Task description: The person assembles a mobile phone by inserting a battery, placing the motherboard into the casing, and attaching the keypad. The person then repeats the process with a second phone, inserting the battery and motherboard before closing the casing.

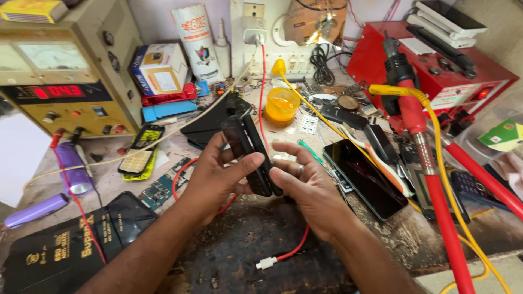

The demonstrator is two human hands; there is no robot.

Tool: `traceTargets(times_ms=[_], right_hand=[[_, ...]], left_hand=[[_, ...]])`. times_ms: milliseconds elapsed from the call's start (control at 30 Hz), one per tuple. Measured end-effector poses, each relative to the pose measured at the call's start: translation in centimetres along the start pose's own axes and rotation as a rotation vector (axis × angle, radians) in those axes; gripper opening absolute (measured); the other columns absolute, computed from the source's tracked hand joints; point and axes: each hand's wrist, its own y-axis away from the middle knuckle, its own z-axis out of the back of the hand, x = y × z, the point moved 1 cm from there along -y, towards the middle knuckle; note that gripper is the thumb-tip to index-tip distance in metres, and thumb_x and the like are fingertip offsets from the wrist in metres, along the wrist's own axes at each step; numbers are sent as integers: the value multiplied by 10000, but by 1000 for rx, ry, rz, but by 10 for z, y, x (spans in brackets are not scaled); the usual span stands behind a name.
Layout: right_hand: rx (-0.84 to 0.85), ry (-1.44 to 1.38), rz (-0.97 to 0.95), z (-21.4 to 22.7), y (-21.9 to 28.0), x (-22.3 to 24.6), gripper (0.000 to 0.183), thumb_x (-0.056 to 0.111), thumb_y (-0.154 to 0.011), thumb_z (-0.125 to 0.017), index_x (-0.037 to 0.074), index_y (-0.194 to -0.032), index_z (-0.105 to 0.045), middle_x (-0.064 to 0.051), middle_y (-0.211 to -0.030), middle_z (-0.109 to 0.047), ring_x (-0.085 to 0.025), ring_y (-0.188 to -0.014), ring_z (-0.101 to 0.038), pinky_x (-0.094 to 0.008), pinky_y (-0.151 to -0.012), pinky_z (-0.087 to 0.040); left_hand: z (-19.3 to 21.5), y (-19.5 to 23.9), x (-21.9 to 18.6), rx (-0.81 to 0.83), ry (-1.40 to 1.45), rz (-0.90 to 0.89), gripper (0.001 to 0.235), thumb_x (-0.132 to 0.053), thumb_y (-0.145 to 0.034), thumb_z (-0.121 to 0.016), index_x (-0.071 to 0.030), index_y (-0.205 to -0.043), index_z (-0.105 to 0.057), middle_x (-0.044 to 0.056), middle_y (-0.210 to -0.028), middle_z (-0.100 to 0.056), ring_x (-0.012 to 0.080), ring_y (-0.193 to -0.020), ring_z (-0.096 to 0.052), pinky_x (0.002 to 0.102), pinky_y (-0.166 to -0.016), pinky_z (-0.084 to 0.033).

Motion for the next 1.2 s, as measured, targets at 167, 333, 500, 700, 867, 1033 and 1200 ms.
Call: traceTargets(times_ms=[167, 333, 500, 700, 867, 1033, 1200], right_hand=[[-133, 29, 99, 0, -3, 1, 605, 27, -876, -692, 83, -1441, -482, -102, -1139, -639, -144, -956, -673, -299, -807, -574], [-123, 45, 212, 0, -6, -3, 484, 101, -995, -564, 78, -1469, -470, -98, -1245, -624, -122, -1034, -648, -307, -901, -551], [-28, -148, 148, 5, -7, -8, 456, 175, -1044, -477, 62, -1485, -454, -89, -1283, -619, -135, -1064, -660, -357, -946, -538], [7, -24, 164, -3, -5, -9, 548, 260, -1016, -538, 33, -1504, -435, -80, -1311, -635, -139, -1087, -659, -355, -952, -553], [-154, 804, 468, -15, 3, -9, 896, 259, -710, -916, -27, -1451, -499, -99, -1255, -677, -132, -1060, -712, -315, -889, -614], [-218, 683, 397, -17, 3, -8, 850, 196, -746, -858, -8, -1491, -504, -117, -1136, -789, -130, -964, -763, -273, -862, -632], [-275, 966, 584, -23, 10, 0, 966, 187, -701, -913, -7, -1511, -424, -178, -1287, -706, -155, -1054, -726, -289, -856, -604]], left_hand=[[0, -3, 6, 5, 7, -7, 514, -242, -860, -739, -158, -1307, -502, 87, -1045, -724, 189, -847, -746, 377, -590, -657], [-1, -7, 10, 20, 41, 91, 415, -281, -966, -611, -165, -1338, -466, 100, -1060, -727, 196, -865, -724, 399, -667, -672], [0, -7, 9, -33, 92, 39, 459, -212, -922, -659, -130, -1323, -450, 111, -1061, -733, 188, -890, -752, 401, -670, -660], [5, -9, 10, -122, 136, -3, 458, -170, -895, -731, -64, -1282, -510, 130, -1052, -732, 187, -873, -737, 394, -666, -642], [2, -9, 15, -121, 137, -125, 411, -155, -883, -745, -80, -1198, -491, 125, -1078, -686, 174, -919, -704, 381, -706, -653], [6, -8, 13, -34, 158, -73, 362, -227, -927, -699, -101, -1204, -503, 76, -1177, -694, 153, -1025, -698, 363, -765, -645], [3, -7, 10, 22, 189, -85, 443, -217, -904, -711, -122, -1277, -491, 88, -1144, -716, 186, -1005, -714, 398, -772, -641]])
